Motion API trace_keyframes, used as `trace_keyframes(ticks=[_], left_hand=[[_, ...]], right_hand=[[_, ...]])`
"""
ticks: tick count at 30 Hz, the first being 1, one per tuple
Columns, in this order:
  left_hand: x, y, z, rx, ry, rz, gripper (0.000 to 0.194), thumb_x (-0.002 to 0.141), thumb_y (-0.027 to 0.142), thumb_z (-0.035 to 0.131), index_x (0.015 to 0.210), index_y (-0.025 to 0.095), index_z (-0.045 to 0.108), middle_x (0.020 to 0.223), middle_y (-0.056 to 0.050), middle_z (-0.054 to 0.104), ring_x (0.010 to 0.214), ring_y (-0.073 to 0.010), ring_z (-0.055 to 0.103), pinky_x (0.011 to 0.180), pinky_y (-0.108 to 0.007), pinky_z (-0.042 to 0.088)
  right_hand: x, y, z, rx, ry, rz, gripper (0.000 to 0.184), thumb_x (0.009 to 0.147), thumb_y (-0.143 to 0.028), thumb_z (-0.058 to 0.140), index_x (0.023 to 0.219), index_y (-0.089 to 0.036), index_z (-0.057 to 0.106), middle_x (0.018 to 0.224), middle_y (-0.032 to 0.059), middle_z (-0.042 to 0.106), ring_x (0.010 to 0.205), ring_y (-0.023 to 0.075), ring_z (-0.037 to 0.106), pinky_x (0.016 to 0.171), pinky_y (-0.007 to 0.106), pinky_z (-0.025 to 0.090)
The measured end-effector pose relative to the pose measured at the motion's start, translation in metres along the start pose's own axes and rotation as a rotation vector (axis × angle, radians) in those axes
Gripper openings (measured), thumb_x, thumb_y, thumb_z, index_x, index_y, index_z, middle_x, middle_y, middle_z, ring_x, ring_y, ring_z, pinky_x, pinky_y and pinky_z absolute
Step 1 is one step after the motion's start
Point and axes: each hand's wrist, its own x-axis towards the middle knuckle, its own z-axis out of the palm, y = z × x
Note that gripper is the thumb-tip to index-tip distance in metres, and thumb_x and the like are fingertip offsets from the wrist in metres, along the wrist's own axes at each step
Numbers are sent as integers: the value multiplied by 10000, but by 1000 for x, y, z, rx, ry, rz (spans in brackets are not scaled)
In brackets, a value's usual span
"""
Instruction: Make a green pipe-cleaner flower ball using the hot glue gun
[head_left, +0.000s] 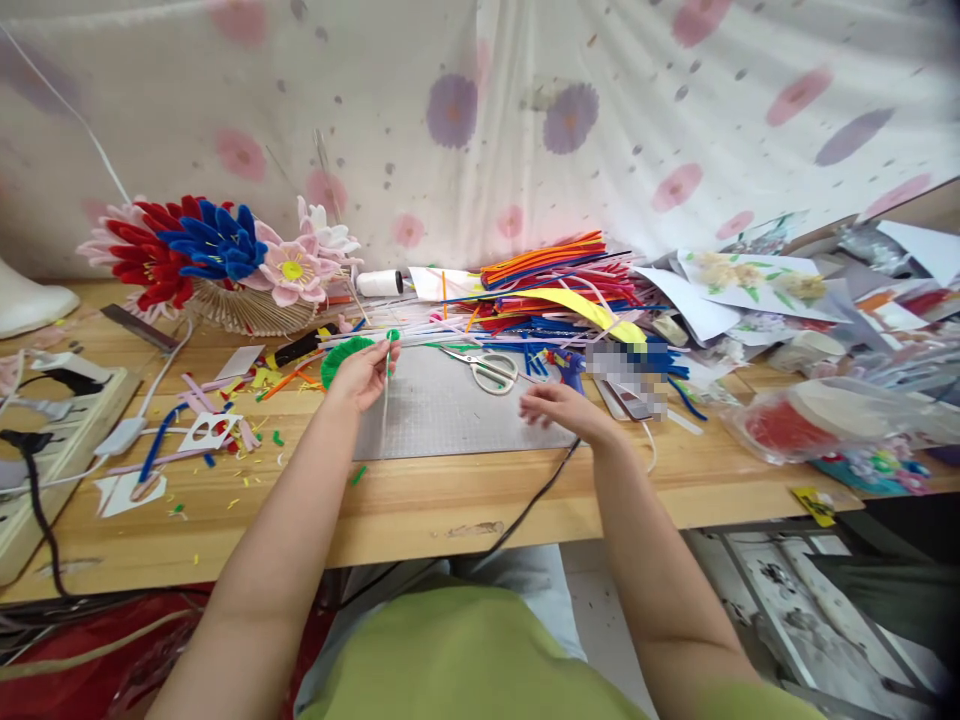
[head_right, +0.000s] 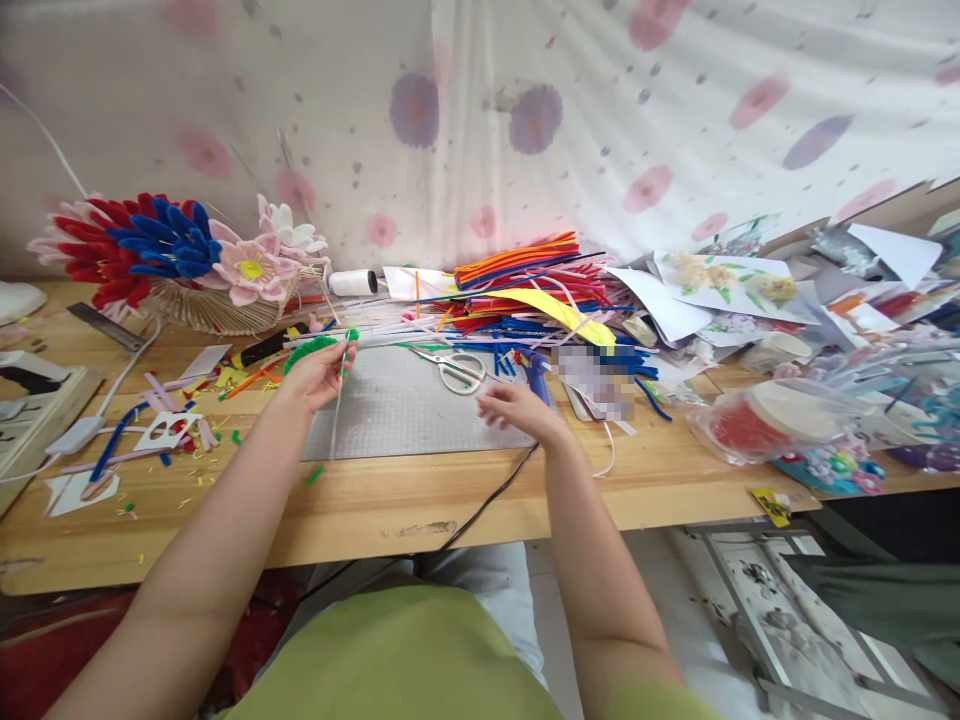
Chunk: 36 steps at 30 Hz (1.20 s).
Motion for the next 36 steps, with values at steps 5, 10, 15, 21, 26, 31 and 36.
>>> trace_keyframes(ticks=[5, 10, 15, 21, 26, 31, 36], left_hand=[[-7, -10, 5, 196, -54, -46, 36, 765, 63, 566, 752, 94, 575, 713, -51, 656, 457, -17, 482, 381, -126, 299], [-22, -36, 19, 276, -116, -92, 145, 752, -2, 529, 780, 128, 472, 709, -80, 678, 480, -47, 513, 442, -150, 332], [-32, -45, 16, 425, -116, -73, 246, 728, 73, 618, 886, 169, 455, 775, -45, 704, 473, -78, 554, 452, -184, 353], [-26, -53, 12, 423, -45, -61, 245, 672, 45, 652, 774, 157, 459, 587, -46, 671, 370, -37, 386, 407, -177, 230], [-25, -54, 12, 429, -42, -68, 229, 643, 16, 607, 705, 163, 443, 588, -59, 672, 395, -46, 400, 427, -186, 237], [-27, -53, 11, 438, -26, -46, 266, 642, 13, 585, 713, 181, 391, 581, -37, 666, 397, -43, 389, 440, -182, 241], [-25, -54, 9, 434, -5, -30, 311, 613, 7, 601, 730, 193, 381, 556, -11, 649, 397, -60, 397, 435, -195, 222]], right_hand=[[-11, 37, -36, -434, 635, 177, 377, 675, -536, 604, 723, -164, 569, 659, 37, 600, 623, 159, 548, 573, 273, 392], [23, 45, -30, -518, 770, 109, 406, 702, -433, 609, 953, -113, 611, 944, 151, 641, 917, 260, 591, 774, 343, 426], [43, 53, -29, -287, 776, 208, 411, 725, -484, 564, 893, -115, 629, 826, 141, 664, 797, 252, 626, 676, 329, 452], [43, 20, -9, 206, 661, -120, 467, 690, -611, 537, 816, -163, 570, 752, 55, 644, 511, 89, 504, 465, 219, 392], [31, -24, 23, 40, 248, -125, 452, 678, -602, 579, 651, -152, 587, 460, -30, 462, 411, 63, 388, 404, 209, 299], [32, -33, 41, -50, 138, -122, 466, 697, -613, 557, 609, -156, 580, 441, -27, 453, 406, 65, 385, 403, 213, 302], [34, -35, 47, -87, 136, -78, 449, 689, -607, 568, 641, -161, 572, 459, -18, 490, 411, 75, 405, 408, 222, 308]])
